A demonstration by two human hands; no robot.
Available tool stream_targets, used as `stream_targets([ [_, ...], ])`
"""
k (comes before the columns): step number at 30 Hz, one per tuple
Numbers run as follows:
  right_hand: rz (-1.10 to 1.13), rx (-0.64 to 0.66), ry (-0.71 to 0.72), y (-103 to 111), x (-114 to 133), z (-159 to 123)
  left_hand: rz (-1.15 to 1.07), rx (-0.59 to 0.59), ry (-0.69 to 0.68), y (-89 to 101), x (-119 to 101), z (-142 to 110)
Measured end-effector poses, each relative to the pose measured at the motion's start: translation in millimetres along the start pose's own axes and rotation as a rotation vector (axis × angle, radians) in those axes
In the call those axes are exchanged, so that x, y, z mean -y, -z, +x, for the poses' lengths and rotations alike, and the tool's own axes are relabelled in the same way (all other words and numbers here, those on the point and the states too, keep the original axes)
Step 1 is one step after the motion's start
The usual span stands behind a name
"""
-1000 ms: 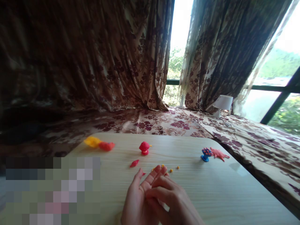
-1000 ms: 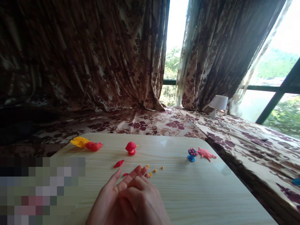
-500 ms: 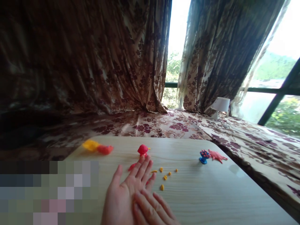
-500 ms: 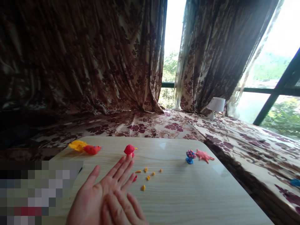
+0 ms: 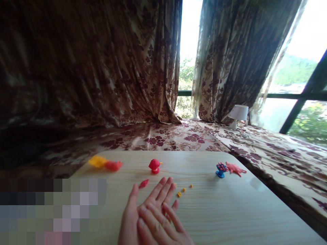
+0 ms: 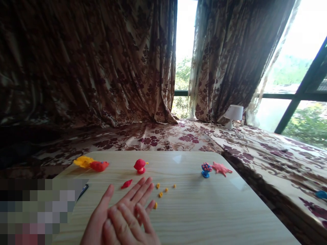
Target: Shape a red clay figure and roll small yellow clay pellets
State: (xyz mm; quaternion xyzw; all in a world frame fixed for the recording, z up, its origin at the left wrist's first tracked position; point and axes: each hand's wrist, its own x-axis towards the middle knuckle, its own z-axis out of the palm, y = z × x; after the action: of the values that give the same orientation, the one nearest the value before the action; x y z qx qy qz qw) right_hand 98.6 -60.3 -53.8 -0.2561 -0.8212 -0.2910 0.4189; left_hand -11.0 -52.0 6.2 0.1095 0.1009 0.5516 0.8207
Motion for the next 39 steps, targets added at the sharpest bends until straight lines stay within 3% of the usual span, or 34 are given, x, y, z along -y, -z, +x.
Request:
stream_targets([
  [3, 0.018, 0.081, 0.006, 7, -10, -1, -0.035, -0.019, -0.003, -1.2, -2, -1],
  [6, -0.005, -0.008, -0.081, 4, -5, -4, -0.054, -0.025, -0.057, -1.9, -1, 0],
  [8, -0.008, -0.029, -0.065, 1, -2, -2, -0.052, -0.038, -0.029, 0.9, 4, 3],
  [10, 0.005, 0.015, -0.009, 1, -5, 2, -0.043, -0.068, 0.035, 5.1, 10, 4],
  [13, 0.008, 0.076, -0.006, 2, -10, 3, -0.015, -0.118, 0.020, 8.9, 9, 2],
  [17, -0.011, 0.005, -0.055, -4, -6, -2, -0.004, 0.009, -0.053, 9.3, -1, 2],
  [21, -0.025, 0.012, -0.015, -9, -7, -1, 0.023, 0.119, 0.037, 11.8, 3, 6],
  [25, -0.015, -0.015, -0.109, -13, 0, -4, 0.012, 0.070, -0.008, 6.2, 2, 4],
  [28, -0.019, -0.048, -0.096, -12, 5, -3, 0.002, 0.029, -0.071, 1.1, 0, 3],
  [33, -0.008, 0.040, -0.035, -1, -15, 7, 0.030, -0.078, 0.040, 1.1, 3, 6],
  [39, -0.052, -0.056, -0.141, -5, -4, -4, 0.005, -0.142, -0.088, -5.0, 0, 5],
])
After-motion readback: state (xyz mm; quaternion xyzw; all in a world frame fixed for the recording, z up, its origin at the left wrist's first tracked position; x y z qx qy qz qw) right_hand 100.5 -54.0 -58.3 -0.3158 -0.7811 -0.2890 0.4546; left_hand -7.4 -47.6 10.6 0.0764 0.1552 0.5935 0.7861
